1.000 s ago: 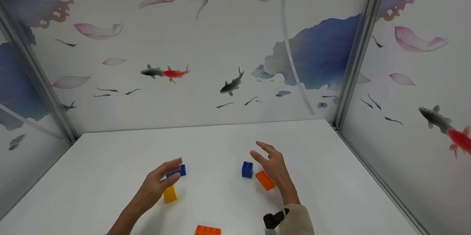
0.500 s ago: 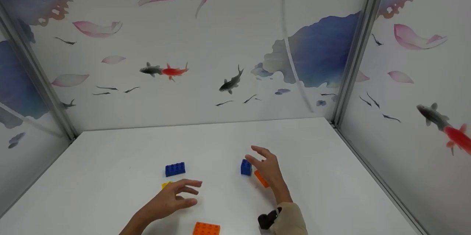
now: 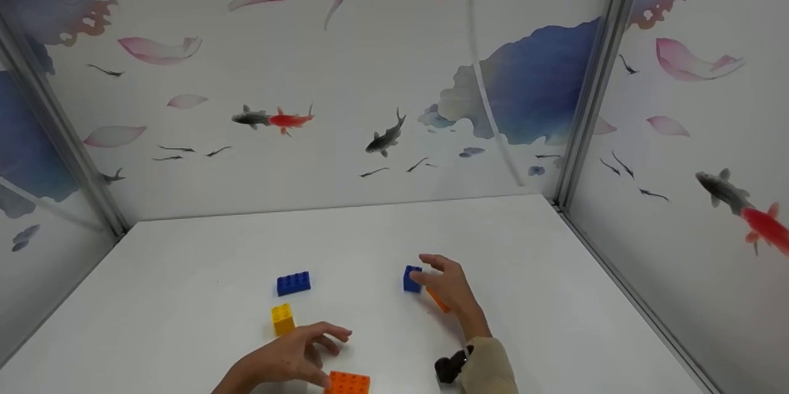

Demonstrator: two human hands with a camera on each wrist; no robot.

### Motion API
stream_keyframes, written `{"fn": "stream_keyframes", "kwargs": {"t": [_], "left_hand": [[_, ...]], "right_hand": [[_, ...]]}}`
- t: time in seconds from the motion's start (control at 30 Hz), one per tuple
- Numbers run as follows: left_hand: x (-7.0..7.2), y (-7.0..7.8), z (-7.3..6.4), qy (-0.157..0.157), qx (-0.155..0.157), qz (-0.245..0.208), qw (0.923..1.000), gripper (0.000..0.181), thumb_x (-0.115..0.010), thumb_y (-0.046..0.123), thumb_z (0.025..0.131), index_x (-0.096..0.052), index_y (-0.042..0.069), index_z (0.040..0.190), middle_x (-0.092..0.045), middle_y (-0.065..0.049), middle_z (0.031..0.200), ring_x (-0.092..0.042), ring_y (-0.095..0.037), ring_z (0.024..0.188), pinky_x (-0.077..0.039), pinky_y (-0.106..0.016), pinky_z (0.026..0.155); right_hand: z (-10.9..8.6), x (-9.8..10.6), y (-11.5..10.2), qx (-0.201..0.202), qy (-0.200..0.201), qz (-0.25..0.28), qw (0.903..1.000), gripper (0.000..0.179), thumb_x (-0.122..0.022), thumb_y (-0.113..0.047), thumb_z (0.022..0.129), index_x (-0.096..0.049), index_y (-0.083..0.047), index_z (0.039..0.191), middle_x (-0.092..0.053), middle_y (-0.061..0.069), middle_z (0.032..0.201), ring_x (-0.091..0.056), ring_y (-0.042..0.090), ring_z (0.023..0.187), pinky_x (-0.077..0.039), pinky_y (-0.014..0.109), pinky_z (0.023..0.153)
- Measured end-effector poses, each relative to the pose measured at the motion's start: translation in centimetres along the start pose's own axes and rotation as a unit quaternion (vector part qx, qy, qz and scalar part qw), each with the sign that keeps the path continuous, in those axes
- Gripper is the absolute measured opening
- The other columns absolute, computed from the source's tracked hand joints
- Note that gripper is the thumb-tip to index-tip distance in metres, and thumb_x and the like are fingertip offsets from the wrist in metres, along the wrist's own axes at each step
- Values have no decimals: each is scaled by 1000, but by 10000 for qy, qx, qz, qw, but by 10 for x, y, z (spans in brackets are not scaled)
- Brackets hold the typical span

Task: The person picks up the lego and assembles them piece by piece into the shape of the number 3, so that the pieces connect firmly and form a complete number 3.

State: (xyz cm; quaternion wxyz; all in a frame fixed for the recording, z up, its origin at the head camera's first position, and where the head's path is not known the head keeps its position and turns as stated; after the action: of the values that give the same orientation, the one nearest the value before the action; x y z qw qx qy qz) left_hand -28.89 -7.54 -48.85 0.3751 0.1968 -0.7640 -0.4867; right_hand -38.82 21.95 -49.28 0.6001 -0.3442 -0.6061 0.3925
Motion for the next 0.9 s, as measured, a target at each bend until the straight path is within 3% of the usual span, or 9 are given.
{"fn": "stream_keyframes", "kwargs": {"t": [0.23, 0.57, 0.9], "left_hand": [[-7, 1, -1, -114, 376, 530, 9978, 46, -77, 19, 72, -58, 31, 111, -58, 9, 103, -50, -17, 89, -49, -37, 86], [-11, 4, 1, -136, 384, 817, 9958, 30, -75, 15, 74, -66, 25, 100, -61, 8, 90, -54, -16, 82, -51, -31, 81], [-4, 2, 2, 71, 190, 776, 9968, 25, -75, 16, 74, -68, 24, 97, -63, 9, 90, -56, -12, 81, -50, -28, 79]], "right_hand": [[0, -3, -1, -182, -167, 8, 9997, 60, -71, -43, 75, -53, -20, 128, -49, 7, 134, -44, 29, 126, -39, 45, 103], [1, -9, -5, 138, 48, -100, 9998, 48, -71, -23, 79, -57, -11, 123, -56, 11, 126, -51, 30, 119, -42, 45, 100], [4, -11, -7, -64, 181, -250, 9995, 42, -68, -20, 81, -58, -15, 122, -56, 10, 126, -52, 30, 118, -42, 46, 100]]}}
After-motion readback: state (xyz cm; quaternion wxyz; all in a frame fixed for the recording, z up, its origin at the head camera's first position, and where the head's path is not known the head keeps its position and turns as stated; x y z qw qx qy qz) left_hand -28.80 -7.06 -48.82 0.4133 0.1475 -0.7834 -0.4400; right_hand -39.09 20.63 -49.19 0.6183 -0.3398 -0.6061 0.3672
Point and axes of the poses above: each hand's wrist, its own z-axis towards the middle knuckle, its own x-axis out of the back of the hand, y = z × x, the point moved 3 cm from there along z, towards the middle knuckle
